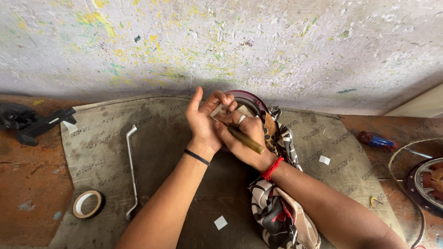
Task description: The person uses a screwdriver to scrape and clean a small white plastic electrical component held in their left hand. They repeatedly scrape the surface of the component, occasionally rotating it to access different areas.
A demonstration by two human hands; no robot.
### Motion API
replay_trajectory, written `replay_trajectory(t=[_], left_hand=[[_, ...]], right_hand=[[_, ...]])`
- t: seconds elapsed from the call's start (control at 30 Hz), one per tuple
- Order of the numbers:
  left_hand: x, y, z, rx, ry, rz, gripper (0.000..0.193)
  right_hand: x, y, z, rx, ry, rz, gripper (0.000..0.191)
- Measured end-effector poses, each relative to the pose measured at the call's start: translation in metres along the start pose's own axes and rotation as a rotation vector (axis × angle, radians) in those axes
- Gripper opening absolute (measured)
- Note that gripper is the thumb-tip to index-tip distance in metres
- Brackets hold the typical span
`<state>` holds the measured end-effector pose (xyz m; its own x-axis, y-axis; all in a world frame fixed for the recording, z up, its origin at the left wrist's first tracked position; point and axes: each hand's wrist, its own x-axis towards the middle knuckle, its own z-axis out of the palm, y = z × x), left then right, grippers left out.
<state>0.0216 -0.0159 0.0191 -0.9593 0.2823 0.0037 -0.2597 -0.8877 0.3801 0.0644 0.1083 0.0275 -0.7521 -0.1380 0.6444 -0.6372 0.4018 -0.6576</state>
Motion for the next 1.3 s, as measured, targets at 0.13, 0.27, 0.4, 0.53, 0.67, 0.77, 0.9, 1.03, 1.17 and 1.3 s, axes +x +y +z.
replay_trajectory(t=[0.13,0.27,0.4,0.53,0.67,0.77,0.9,1.03,1.17,1.3], left_hand=[[0.000,0.000,0.001,0.008,-0.055,-0.005,0.057],[0.001,0.000,-0.001,-0.007,-0.053,-0.004,0.058],[0.001,0.000,-0.002,-0.013,-0.049,0.000,0.058],[0.002,-0.001,-0.002,-0.044,-0.067,-0.017,0.057],[0.000,0.000,-0.002,-0.026,-0.050,-0.011,0.057],[0.000,0.000,-0.002,-0.040,-0.044,-0.012,0.057],[0.001,0.000,-0.001,-0.022,-0.031,-0.020,0.057],[0.000,0.001,-0.001,-0.038,-0.093,-0.008,0.058],[0.000,-0.001,-0.001,-0.028,-0.025,-0.014,0.056],[0.002,0.000,-0.003,-0.055,-0.040,-0.002,0.054]], right_hand=[[0.000,-0.001,0.001,0.002,0.026,0.145,0.013],[0.000,0.000,0.000,-0.010,0.000,-0.013,0.012],[0.000,0.002,0.000,-0.025,-0.005,-0.048,0.012],[-0.001,0.002,0.001,-0.012,0.010,-0.067,0.012],[0.000,0.003,0.001,-0.006,-0.006,0.028,0.012],[0.001,0.003,0.001,0.011,-0.015,-0.035,0.011],[-0.001,0.003,0.000,-0.018,0.026,0.031,0.013],[-0.003,0.008,0.001,0.028,-0.027,-0.028,0.013],[-0.005,0.016,0.003,0.033,-0.019,0.119,0.011],[-0.006,0.019,-0.002,0.339,0.042,-0.036,0.009]])
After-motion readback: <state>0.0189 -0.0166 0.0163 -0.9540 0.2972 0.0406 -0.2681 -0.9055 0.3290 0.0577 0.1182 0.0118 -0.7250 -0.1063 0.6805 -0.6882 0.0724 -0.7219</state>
